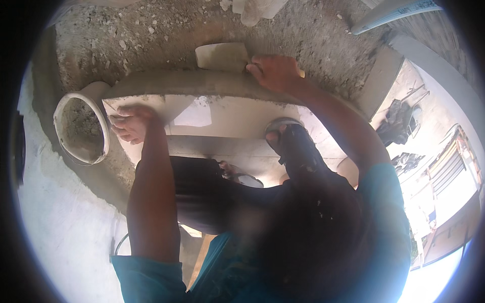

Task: The person scoops cement from a bucket with a trowel and applies it to a concrete surface, smoothing it in place. The person repeatedly scoops and spreads the cement along the edge of the surface.

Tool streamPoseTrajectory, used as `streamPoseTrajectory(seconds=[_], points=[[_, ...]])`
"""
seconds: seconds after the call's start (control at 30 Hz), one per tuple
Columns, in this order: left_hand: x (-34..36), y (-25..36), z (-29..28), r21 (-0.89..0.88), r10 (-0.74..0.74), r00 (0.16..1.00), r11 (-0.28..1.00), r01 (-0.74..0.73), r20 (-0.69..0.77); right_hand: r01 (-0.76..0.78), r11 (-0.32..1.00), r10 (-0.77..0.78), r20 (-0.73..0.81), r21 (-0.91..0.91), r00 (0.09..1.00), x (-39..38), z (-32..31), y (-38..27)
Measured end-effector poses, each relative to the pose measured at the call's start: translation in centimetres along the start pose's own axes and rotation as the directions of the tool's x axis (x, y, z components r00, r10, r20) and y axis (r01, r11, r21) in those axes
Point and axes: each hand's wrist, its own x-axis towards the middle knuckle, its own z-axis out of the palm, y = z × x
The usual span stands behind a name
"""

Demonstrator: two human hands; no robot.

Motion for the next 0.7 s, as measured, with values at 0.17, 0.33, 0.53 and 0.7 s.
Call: streamPoseTrajectory(seconds=[0.17, 0.33, 0.53, 0.7], points=[[0.0, -0.2, 0.3, 0.008, -0.004, 1.000, 1.000, 0.005, -0.028, 0.044, 0.999, -0.044, -0.003, -0.009, 0.999, -0.8, -0.1, 0.6], [0.2, -0.3, 0.8, 0.029, -0.008, 0.999, 1.000, 0.009, -0.047, 0.069, 0.998, -0.069, -0.011, -0.006, 0.998, -2.4, -1.8, 0.6], [0.4, -0.4, 0.4, 0.017, -0.008, 0.998, 1.000, 0.009, -0.065, 0.101, 0.995, -0.102, 0.074, 0.019, 0.992, -4.7, -5.0, -0.4], [0.4, -0.3, 0.3, 0.001, 0.004, 0.999, 1.000, -0.003, -0.050, 0.019, 0.997, -0.034, 0.201, 0.073, 0.979, -6.0, -7.8, -0.7]])
